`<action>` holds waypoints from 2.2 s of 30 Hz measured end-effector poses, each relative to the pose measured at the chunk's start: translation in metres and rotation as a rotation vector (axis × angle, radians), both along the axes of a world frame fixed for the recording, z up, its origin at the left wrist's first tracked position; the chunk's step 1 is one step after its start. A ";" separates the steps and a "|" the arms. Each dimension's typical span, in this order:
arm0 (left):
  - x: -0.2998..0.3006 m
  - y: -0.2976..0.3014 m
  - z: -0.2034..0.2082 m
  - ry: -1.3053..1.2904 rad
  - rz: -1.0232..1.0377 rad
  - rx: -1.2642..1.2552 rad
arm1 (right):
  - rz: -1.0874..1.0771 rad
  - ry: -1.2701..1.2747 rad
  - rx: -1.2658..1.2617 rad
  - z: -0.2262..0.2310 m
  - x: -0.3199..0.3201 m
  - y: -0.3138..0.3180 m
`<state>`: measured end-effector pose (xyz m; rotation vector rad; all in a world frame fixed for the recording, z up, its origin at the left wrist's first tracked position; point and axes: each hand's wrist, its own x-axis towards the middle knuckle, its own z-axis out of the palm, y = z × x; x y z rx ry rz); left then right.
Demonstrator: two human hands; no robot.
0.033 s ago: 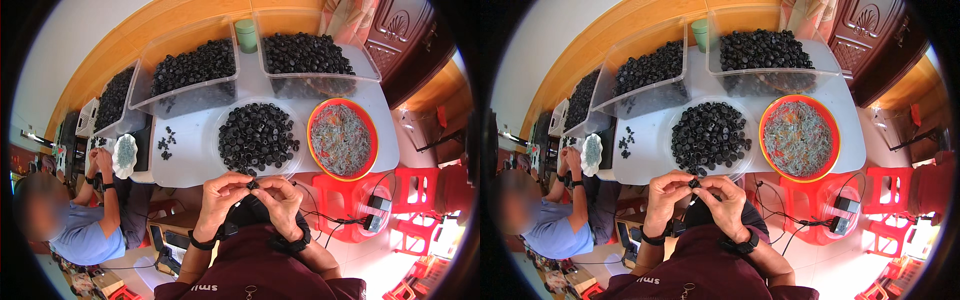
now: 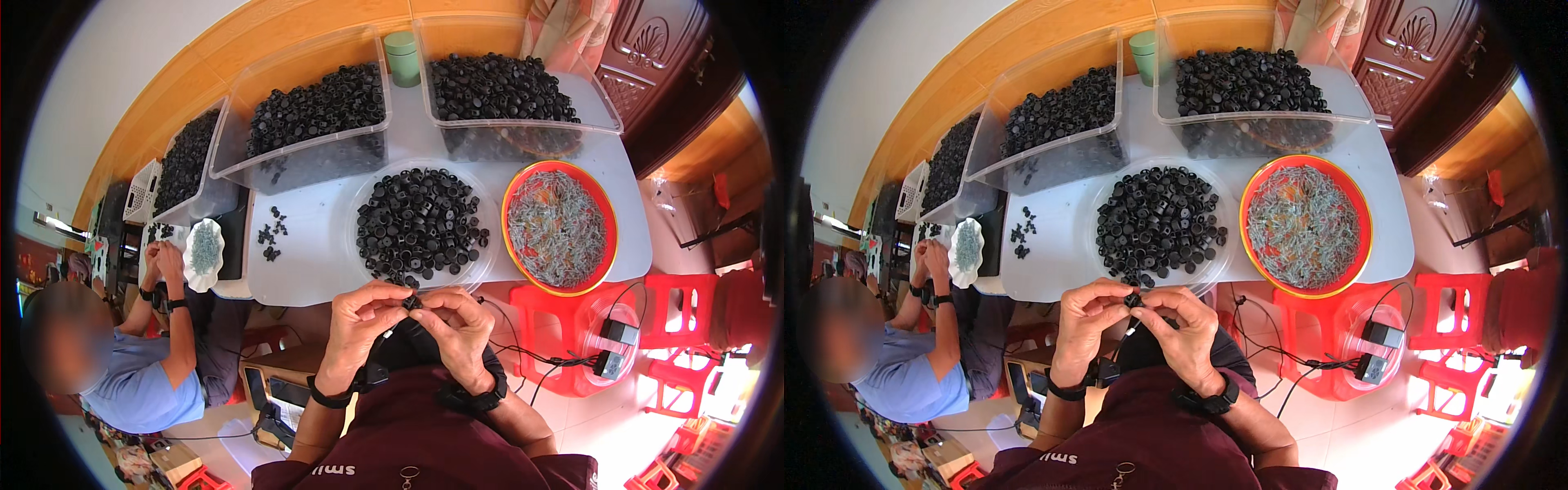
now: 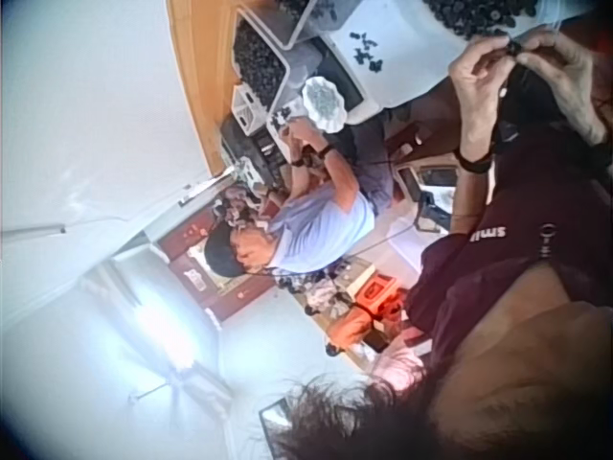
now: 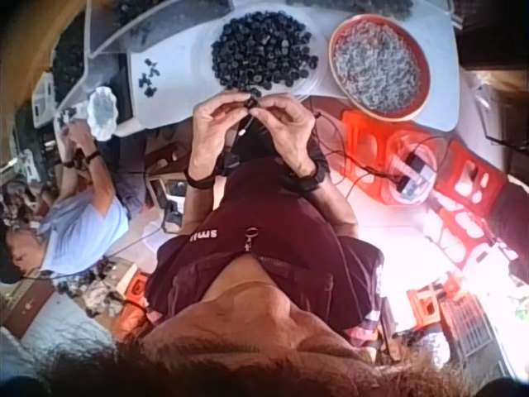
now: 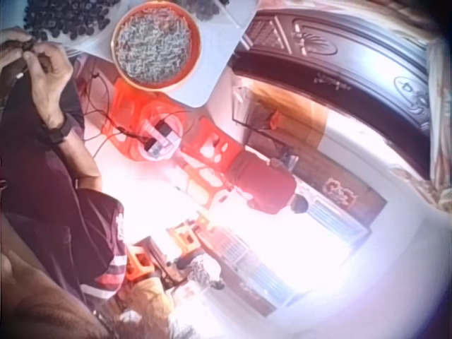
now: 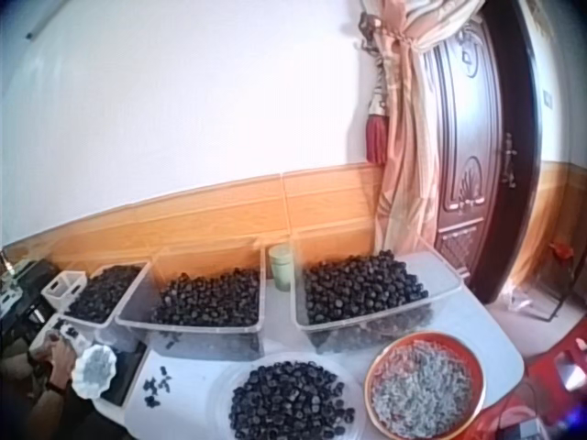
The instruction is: Sorting and inspecting small black plastic components at a table.
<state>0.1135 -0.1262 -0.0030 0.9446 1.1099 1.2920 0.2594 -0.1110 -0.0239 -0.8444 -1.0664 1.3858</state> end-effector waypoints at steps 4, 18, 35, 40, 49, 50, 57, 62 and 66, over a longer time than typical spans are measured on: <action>-0.001 -0.001 -0.003 -0.039 -0.014 -0.006 | -0.040 -0.147 0.109 -0.002 0.002 0.002; 0.003 -0.003 0.001 -0.162 0.024 -0.070 | -0.178 -0.361 0.356 0.006 0.002 0.001; 0.003 0.000 -0.004 -0.175 -0.008 -0.056 | -0.298 -0.506 0.545 0.008 0.000 -0.004; 0.008 0.005 0.001 -0.178 -0.044 -0.060 | -0.289 -0.448 0.405 0.008 0.007 -0.003; 0.013 0.005 0.004 -0.163 -0.050 -0.088 | -0.223 -0.276 0.262 0.004 0.012 -0.003; 0.013 0.005 0.005 -0.164 -0.044 -0.080 | -0.218 -0.272 0.260 0.004 0.012 -0.003; 0.014 0.004 0.004 -0.183 -0.070 -0.035 | -0.234 -0.285 0.267 0.005 0.012 -0.005; 0.015 0.003 0.005 -0.188 -0.069 -0.043 | -0.243 -0.312 0.282 0.006 0.013 -0.005; 0.014 0.003 0.005 -0.184 -0.074 -0.036 | -0.232 -0.281 0.263 0.004 0.013 -0.005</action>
